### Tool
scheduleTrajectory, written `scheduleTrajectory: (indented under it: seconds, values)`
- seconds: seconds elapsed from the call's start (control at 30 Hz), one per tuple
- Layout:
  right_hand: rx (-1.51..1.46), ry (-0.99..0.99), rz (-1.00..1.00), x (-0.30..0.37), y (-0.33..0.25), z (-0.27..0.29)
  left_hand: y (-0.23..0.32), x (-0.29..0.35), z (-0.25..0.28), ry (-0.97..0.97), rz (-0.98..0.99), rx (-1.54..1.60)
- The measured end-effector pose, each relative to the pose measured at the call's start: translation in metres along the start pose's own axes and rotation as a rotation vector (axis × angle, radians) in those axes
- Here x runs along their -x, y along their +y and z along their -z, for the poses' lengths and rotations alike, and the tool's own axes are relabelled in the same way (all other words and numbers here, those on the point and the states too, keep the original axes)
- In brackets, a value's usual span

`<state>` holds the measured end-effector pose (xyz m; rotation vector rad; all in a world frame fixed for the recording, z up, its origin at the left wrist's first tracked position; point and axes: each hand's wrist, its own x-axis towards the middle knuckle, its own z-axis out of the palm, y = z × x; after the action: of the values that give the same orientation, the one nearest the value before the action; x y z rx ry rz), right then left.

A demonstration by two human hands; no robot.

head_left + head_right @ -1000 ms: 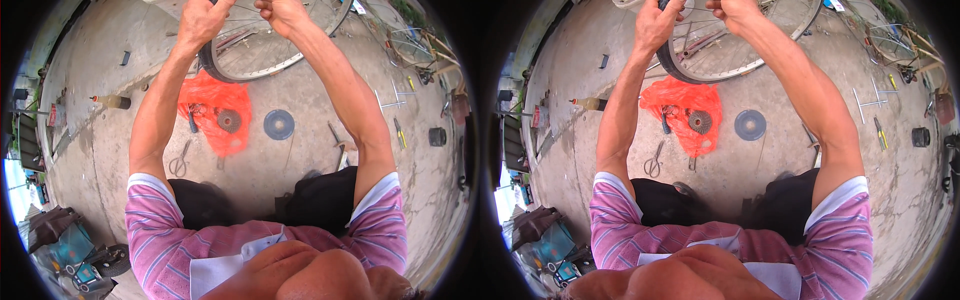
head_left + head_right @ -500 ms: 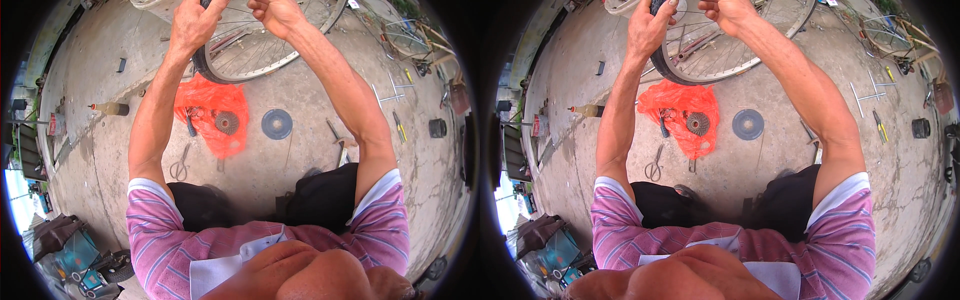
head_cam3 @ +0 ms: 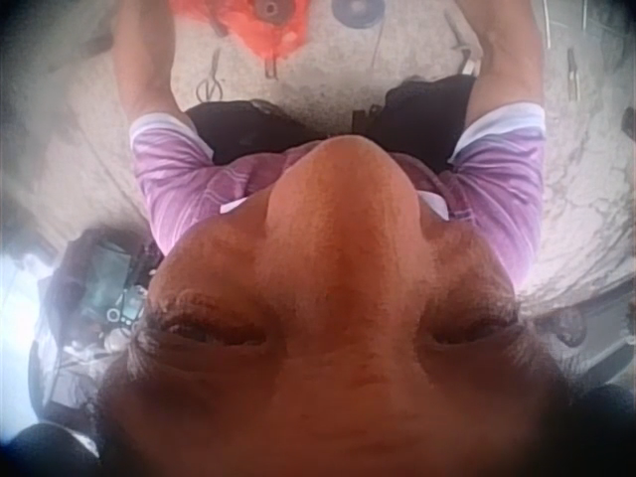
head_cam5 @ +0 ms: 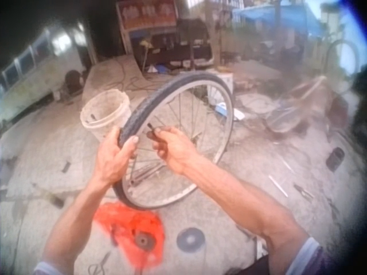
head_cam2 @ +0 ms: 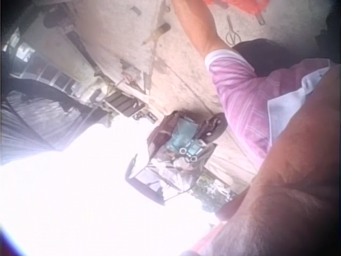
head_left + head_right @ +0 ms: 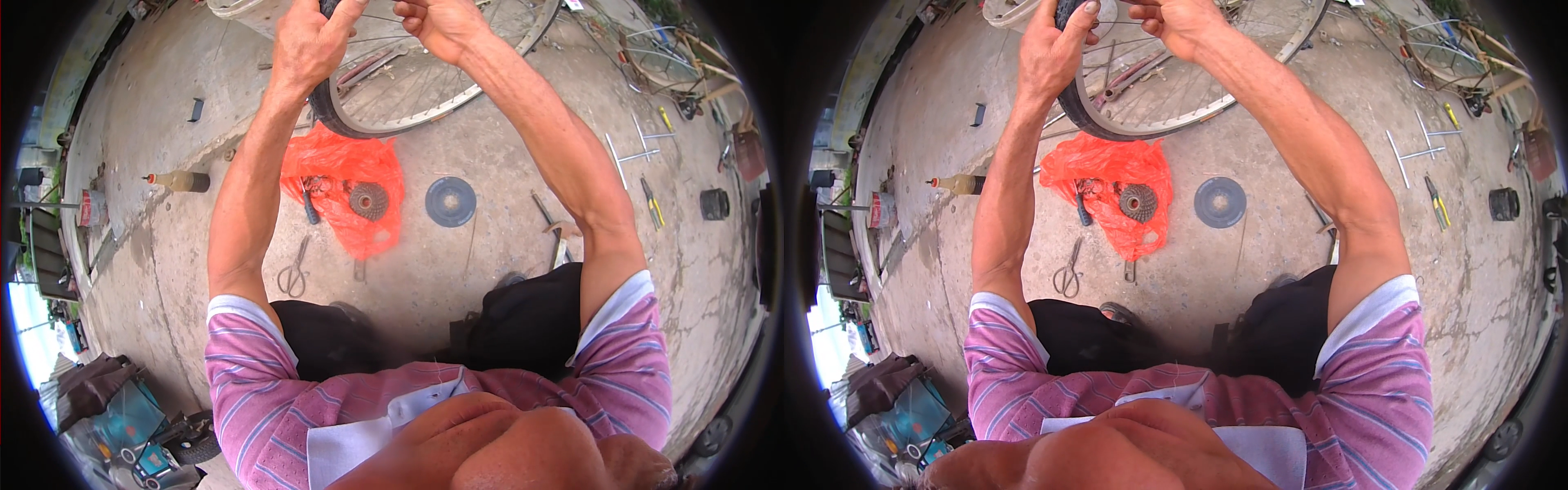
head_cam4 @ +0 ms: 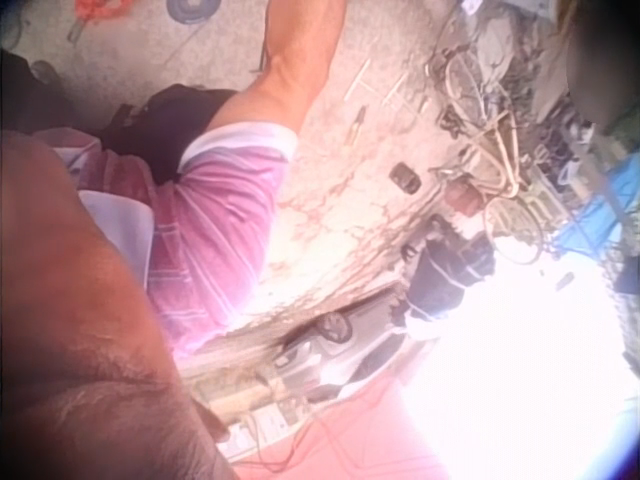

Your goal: The person works on a bicycle wheel by pulling the tire away from the rim with a tool and then prying the rest of the tire off the rim by hand.

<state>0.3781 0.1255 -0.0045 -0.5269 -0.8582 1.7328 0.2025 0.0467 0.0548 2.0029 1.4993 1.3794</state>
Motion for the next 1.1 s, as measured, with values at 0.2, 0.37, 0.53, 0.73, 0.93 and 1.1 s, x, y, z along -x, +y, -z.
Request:
scheduleTrajectory:
  seconds: [0.2,0.37,0.53,0.73,0.93,1.1]
  values:
    - [0.008,0.017,0.026,0.002,0.002,-0.002,0.001,0.0,0.001,-0.008,-0.033,-0.006]
    - [-0.016,-0.005,0.022,0.001,0.002,0.001,0.004,0.001,0.001,-0.001,-0.039,-0.023]
    - [-0.01,0.016,0.024,0.004,0.004,-0.001,-0.001,0.003,0.001,-0.006,0.0,0.067]
    - [0.001,0.049,0.071,0.008,0.002,-0.001,0.002,0.003,-0.001,-0.008,-0.032,0.027]
    - [-0.046,0.082,0.12,0.006,0.006,0.001,0.003,0.001,-0.004,0.007,-0.069,-0.023]
    - [0.062,0.16,0.234,0.005,0.011,-0.006,0.006,0.001,-0.003,0.004,-0.065,-0.049]
